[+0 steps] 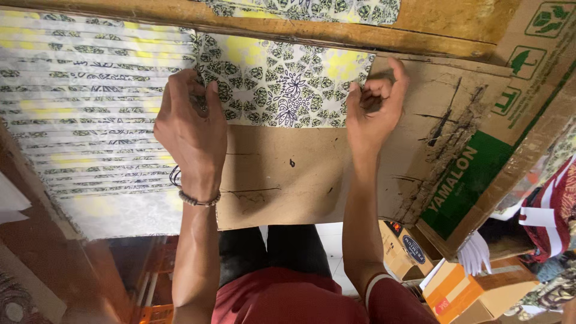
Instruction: The person repeatedly places a thin white sheet between two patterned paper sheets on a cardboard work surface, then folds the patterned sheets over the white sheet to form a small packet. The person continues this process one at a time, stacking the finished packets on the table.
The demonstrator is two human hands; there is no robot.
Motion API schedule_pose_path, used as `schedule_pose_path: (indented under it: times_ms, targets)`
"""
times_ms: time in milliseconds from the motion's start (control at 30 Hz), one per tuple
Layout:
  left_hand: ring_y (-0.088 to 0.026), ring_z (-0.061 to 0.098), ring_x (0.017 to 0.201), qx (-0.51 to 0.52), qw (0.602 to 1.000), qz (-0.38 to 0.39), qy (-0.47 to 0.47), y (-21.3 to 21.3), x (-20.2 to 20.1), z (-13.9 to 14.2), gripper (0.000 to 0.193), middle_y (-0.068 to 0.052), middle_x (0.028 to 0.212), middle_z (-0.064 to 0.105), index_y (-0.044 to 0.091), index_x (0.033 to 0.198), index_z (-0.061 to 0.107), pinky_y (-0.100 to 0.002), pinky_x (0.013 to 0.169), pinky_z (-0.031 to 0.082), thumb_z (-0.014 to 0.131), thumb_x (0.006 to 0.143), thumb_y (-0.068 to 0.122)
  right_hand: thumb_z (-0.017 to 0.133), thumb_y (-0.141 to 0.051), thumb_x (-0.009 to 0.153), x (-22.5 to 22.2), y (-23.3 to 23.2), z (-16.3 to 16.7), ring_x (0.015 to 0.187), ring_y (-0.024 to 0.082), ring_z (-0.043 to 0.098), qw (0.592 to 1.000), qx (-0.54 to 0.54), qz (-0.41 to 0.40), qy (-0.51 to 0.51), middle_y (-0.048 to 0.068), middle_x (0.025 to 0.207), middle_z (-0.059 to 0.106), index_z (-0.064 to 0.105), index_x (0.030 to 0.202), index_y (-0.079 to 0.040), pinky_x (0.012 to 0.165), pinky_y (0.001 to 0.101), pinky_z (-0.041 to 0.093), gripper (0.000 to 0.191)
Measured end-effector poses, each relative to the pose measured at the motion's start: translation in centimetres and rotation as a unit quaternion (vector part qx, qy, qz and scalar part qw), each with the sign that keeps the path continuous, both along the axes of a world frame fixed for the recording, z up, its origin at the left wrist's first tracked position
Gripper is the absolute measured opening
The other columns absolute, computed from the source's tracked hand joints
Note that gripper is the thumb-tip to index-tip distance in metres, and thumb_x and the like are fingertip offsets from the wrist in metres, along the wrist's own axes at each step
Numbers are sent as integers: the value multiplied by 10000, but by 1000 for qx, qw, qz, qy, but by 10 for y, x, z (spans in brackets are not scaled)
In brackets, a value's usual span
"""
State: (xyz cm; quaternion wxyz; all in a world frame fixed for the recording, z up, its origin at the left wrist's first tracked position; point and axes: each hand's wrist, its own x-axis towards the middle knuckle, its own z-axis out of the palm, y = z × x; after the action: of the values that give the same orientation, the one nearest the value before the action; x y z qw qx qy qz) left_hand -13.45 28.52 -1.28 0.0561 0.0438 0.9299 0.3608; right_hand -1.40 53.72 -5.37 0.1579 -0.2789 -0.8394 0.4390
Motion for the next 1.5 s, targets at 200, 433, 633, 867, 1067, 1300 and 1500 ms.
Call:
schedule_pose_path:
  times_ms: [200,433,633,867,1067,1300,1500]
  targets:
    - [-170,656,631,-4,1000,3,0,1,2,-3,197,-80,898,719,21,1141,636,-316,548,488,778,1007,47,728,96,1042,1,4,-3,686,62,509,1000,-4,3,4,24,879,612,422,1537,-38,620,207,375,598]
    - [-187,695,722,-14,999,16,38,5,2,0,218,-74,934,685,51,1150,629,-324,579,523,776,1000,110,762,86,1080,11,10,-8,733,69,510,999,-23,-18,-26,23,887,606,469,1490,-51,645,207,388,522]
    - [-157,585,656,-43,994,72,76,-60,12,-4,284,-66,887,610,69,1134,633,-318,565,474,821,946,170,650,96,1081,48,52,-39,915,149,579,995,57,75,11,103,1190,593,467,1523,-59,775,275,457,502]
    - [-360,551,1290,-166,965,200,39,-282,-14,-25,503,-228,1391,533,-18,1428,489,-492,1055,473,616,1143,376,610,-120,1139,125,112,-99,923,186,658,992,89,-31,-86,177,1092,760,712,1185,110,839,347,538,256]
    - [-441,351,1535,-144,958,241,-55,-358,-36,-67,791,-290,1642,348,-60,1576,291,-521,1270,294,537,1125,542,553,-190,1147,147,113,-107,830,192,585,965,143,-53,-212,127,1024,709,698,1156,85,734,343,463,310]
    - [-404,525,1439,-87,968,235,3,-333,-35,-72,797,-267,1539,508,-13,1538,359,-496,1195,427,791,1020,411,648,-124,1182,103,66,-66,897,196,609,995,76,-9,-58,125,1040,708,714,1149,72,823,363,492,209]
    - [-334,708,1212,-79,960,248,102,-317,-46,-62,494,-222,1318,694,-28,1422,527,-452,1057,554,753,1047,201,637,-124,1191,87,49,-46,855,189,612,994,83,21,-70,104,1018,696,704,1097,82,779,339,479,236]
